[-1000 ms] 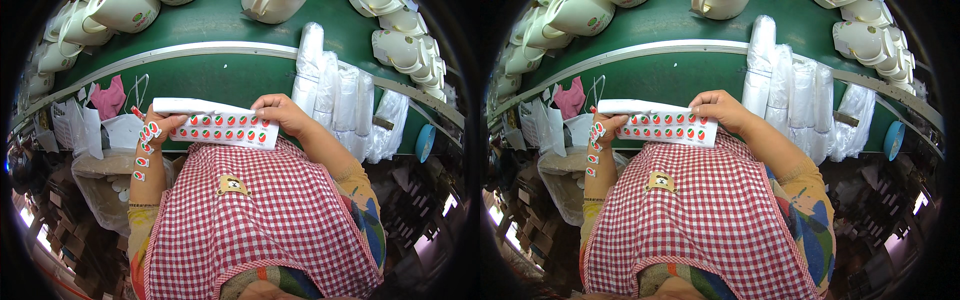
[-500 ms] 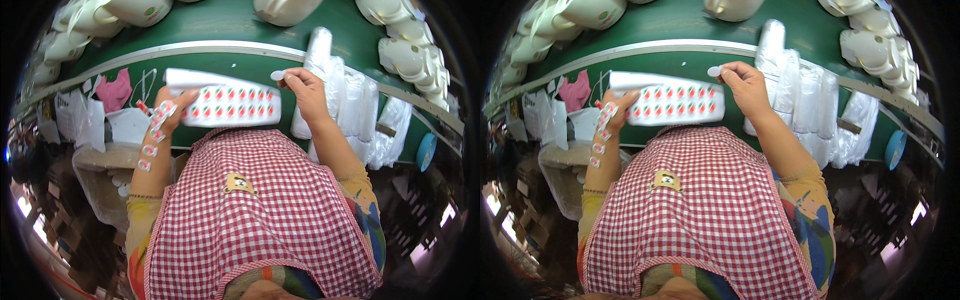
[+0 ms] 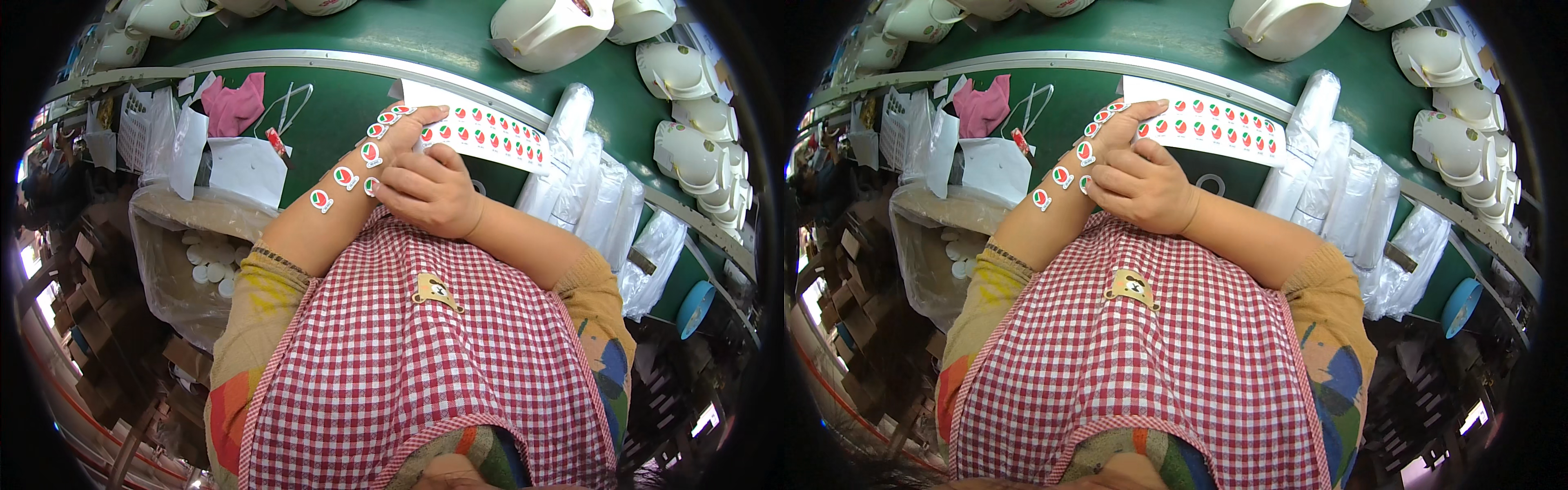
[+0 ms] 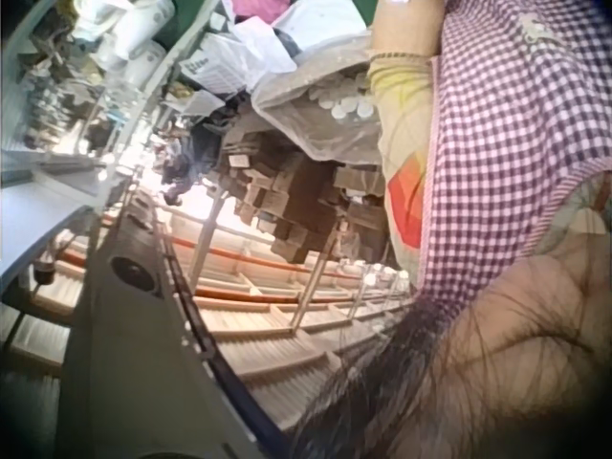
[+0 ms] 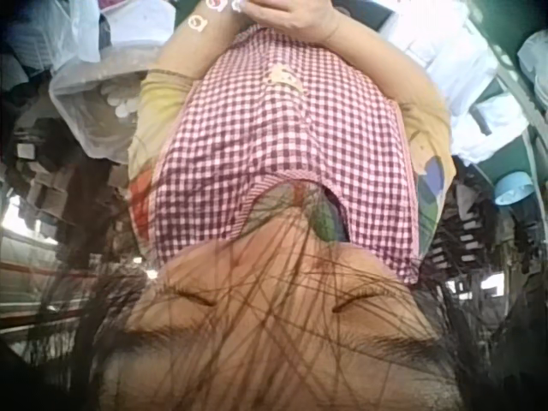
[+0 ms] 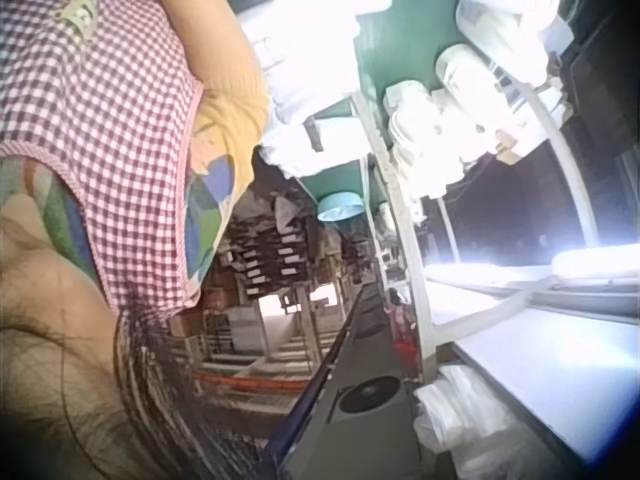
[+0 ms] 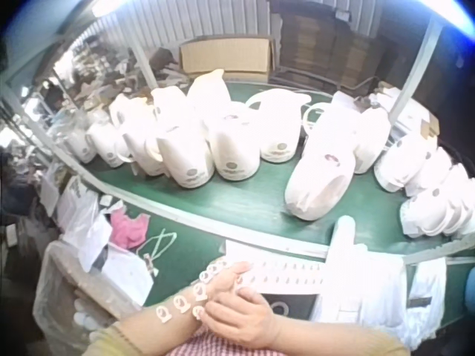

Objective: The person applies small round stickers to white ceramic pitchers on a green workbench. They peel stickers from a sheet, place them on the pitcher body, and set the finished pitchers aside. The person also handles lids from a plastic bag and places them on the pitchers.

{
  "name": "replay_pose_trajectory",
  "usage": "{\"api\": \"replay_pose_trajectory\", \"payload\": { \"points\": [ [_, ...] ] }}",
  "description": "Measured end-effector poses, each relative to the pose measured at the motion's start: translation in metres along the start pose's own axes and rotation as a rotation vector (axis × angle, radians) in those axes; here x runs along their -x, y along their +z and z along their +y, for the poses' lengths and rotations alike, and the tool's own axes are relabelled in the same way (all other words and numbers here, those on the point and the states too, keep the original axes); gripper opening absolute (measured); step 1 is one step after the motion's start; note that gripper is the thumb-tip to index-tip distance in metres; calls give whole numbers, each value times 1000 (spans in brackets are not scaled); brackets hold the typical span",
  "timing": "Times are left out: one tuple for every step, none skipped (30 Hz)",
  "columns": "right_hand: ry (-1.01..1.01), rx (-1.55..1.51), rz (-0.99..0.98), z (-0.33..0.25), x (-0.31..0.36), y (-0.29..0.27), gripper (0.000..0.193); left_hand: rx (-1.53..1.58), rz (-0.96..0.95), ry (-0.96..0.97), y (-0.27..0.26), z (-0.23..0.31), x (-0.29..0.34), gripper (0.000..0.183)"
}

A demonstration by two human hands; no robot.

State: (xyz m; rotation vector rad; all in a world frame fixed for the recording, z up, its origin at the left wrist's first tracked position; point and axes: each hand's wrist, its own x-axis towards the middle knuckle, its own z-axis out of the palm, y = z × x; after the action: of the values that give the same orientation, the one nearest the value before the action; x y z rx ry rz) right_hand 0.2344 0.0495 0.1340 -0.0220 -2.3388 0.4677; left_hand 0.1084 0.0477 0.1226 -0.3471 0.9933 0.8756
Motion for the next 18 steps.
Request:
{"api": "replay_pose_trajectory", "payload": {
  "points": [
    [0, 33, -26, -2, 3, 4, 22, -16, 30, 40, -1, 0, -1, 26],
    [20, 25, -73, -2, 5, 6, 26, -35, 59, 79, -1, 1, -1, 27],
    [49, -39, -102, -4, 3, 1, 28, -53, 82, 114, 1, 0, -2, 27],
    [80, -99, -130, -6, -1, -7, 30, -29, 9, 39, -5, 0, -3, 27],
    [115, -158, -156, -8, -2, -14, 32, 10, -32, 22, -9, 0, 1, 26],
    [116, -198, -180, -6, 0, -23, 36, -35, -112, 154, -19, -5, -4, 25],
    [141, -205, -153, -4, -3, -44, 33, -74, -195, 291, -30, -8, -9, 25],
    [193, -154, -81, 6, -2, -64, 33, -179, -207, 402, -37, -6, -4, 28],
    [241, -111, -9, 16, 4, -80, 32, -278, -210, 515, -49, -5, 5, 31],
    [388, -129, 12, 30, 16, -92, 35, -262, -243, 518, -60, -4, 12, 31],
    [543, -140, 39, 45, 29, -104, 38, -252, -280, 511, -67, -3, 18, 32],
    [789, -263, -17, 53, 41, -113, 47, -278, -240, 538, -71, -1, 24, 33],
    [965, -351, -98, 56, 52, -117, 59, -305, -197, 572, -73, 2, 29, 35],
    [1088, -587, -95, 59, 71, -108, 62, -316, -189, 590, -74, 2, 30, 37],
    [1200, -833, -86, 58, 75, -102, 65, -326, -176, 610, -75, 1, 33, 39],
    [1339, -1051, -76, 51, 77, -100, 74, -360, -198, 625, -73, 2, 36, 41],
    [1374, -1137, -77, 47, 77, -99, 71, -365, -197, 617, -73, 2, 38, 42],
    [1401, -1180, -73, 44, 76, -95, 67, -390, -183, 647, -76, 0, 39, 42]
  ]
}}
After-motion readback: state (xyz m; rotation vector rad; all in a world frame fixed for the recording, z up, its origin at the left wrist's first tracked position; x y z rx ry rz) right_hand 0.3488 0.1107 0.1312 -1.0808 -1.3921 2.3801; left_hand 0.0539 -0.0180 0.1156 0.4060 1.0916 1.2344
